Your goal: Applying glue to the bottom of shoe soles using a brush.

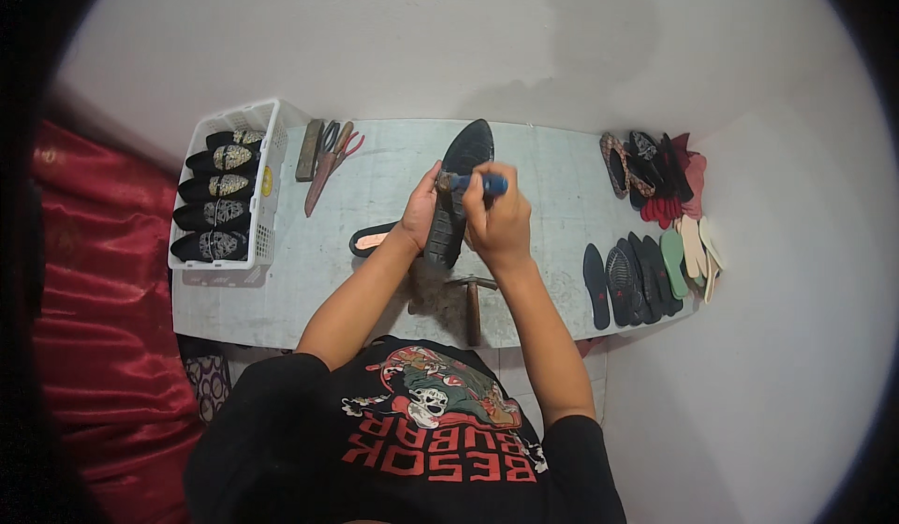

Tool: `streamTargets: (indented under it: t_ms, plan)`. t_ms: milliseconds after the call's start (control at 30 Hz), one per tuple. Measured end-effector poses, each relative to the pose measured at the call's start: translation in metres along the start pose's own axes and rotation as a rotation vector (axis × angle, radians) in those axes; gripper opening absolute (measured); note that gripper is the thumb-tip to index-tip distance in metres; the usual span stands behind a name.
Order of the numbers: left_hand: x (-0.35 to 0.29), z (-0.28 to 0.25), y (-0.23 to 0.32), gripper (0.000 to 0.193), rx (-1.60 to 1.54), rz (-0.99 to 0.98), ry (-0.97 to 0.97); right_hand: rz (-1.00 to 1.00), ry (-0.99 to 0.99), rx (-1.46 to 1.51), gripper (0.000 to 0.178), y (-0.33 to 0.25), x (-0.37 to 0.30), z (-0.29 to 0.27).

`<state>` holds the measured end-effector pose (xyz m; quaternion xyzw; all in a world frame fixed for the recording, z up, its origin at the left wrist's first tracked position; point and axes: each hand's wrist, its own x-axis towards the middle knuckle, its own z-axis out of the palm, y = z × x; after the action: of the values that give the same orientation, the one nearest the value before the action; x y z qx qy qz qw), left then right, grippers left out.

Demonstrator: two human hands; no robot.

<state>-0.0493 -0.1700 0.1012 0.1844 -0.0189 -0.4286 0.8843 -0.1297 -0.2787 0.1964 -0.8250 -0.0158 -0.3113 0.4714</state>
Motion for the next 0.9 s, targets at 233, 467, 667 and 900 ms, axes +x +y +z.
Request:
streamTargets:
  t_ms: [233,467,667,900]
  plan:
    - [0.009,-0.012,0.003,0.058,-0.067,0.008,0.081,-0.056,-0.058,-0.058,0.013,-0.021,-0.018,-0.007]
    - [0.016,0.002,0.015,0.060,-0.106,-0.015,-0.070,-0.016,0.011,-0.067,0.014,-0.011,0.000,-0.009]
    - [0.016,0.016,0.011,0.060,-0.115,0.049,0.038,-0.107,0.014,-0.126,0.014,-0.011,-0.004,-0.003]
    - [0.025,-0.007,0.017,0.066,-0.074,0.199,-0.078,-0.082,-0.053,-0.128,0.014,-0.017,-0.059,-0.020]
